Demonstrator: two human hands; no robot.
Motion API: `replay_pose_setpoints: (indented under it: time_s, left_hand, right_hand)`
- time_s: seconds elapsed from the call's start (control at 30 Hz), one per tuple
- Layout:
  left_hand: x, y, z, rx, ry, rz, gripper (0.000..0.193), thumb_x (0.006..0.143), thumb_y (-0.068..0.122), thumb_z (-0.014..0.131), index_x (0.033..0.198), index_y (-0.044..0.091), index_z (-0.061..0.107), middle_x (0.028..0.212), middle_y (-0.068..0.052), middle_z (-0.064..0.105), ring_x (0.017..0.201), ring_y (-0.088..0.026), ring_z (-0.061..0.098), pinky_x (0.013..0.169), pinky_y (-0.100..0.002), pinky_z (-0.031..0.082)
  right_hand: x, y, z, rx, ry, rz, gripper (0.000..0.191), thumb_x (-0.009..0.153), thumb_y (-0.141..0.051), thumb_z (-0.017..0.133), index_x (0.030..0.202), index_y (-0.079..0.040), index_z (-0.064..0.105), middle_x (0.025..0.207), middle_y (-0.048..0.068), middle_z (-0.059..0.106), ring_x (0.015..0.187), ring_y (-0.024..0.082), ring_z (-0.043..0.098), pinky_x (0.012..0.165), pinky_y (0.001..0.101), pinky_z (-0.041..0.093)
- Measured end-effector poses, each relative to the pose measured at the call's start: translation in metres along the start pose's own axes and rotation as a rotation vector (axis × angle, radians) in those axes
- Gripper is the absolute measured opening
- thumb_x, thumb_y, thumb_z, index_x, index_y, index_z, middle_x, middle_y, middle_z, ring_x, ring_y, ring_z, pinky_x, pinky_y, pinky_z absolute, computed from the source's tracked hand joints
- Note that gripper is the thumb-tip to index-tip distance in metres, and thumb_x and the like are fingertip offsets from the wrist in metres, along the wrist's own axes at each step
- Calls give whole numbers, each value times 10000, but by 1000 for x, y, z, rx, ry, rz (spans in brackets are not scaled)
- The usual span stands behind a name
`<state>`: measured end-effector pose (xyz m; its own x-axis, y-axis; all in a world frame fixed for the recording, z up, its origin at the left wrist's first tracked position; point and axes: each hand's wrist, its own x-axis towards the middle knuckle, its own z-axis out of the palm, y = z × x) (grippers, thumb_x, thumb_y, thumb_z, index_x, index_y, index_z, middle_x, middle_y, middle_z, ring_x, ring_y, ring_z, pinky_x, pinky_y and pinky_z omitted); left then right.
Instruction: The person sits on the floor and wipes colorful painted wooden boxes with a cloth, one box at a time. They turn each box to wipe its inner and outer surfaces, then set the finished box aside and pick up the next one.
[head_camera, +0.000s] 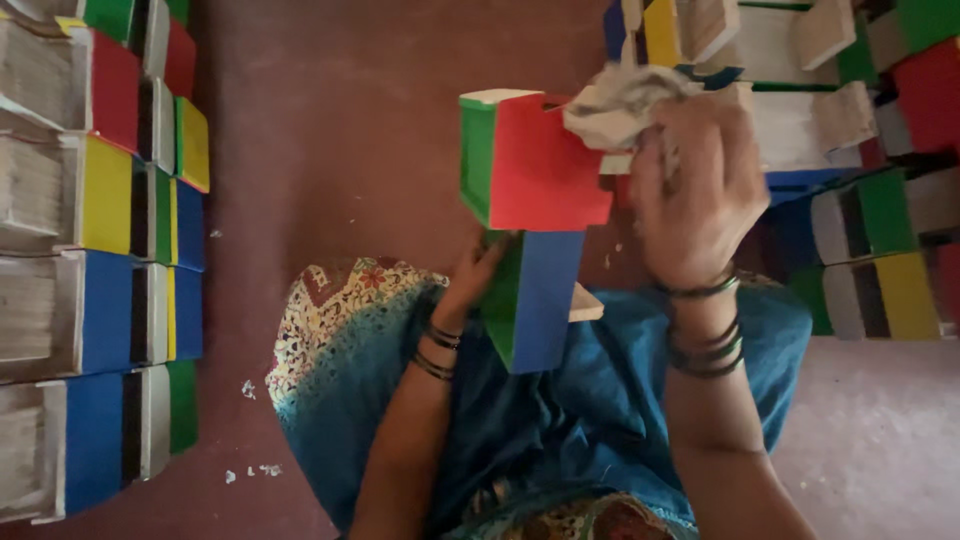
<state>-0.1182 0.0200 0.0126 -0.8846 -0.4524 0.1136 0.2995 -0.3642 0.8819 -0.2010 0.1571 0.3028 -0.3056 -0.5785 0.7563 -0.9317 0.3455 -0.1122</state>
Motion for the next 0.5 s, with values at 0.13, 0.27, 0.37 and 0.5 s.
replay_pose_setpoints:
  time_s: [0.13, 0.27, 0.37, 0.5]
  left_hand:
    - [-4, -10, 0, 10, -65, -16, 449, 1069, 151, 554, 1482, 21, 439, 1378, -106, 608, 1223, -195, 626, 997, -348, 547]
    - [-12, -16, 1, -169, -71, -129, 465, 1065, 135, 563, 1494, -5, 450, 1343, -122, 629, 1162, -201, 635, 967, -357, 553]
    - [-13, -20, 2, -94, -86, -75, 508, 1039, 139, 553, 1512, 38, 398, 1389, -64, 597, 1186, -146, 619, 981, -315, 542]
    - [-13, -26, 7, -75, -123, -78, 394, 1094, 119, 559, 1455, -29, 502, 1278, -102, 658, 1095, -153, 638, 910, -308, 542]
  right_hand:
    - [-8, -37, 24, 98, -103, -285, 402, 886, -97, 790, 1276, -119, 693, 1340, 175, 559, 1127, 387, 570, 925, 506, 484]
    - [-10, -40, 29, -23, -156, -187, 497, 871, -117, 789, 1350, -229, 716, 1356, 98, 539, 1231, 346, 508, 1023, 514, 439]
    - [-6, -19, 26, -51, -156, -151, 477, 891, -121, 788, 1348, -232, 709, 1363, 90, 553, 1269, 357, 499, 1050, 513, 428]
    - [10, 19, 20, -27, -153, -51, 493, 916, -2, 691, 1381, -164, 666, 1325, 168, 545, 1237, 386, 520, 1031, 494, 452]
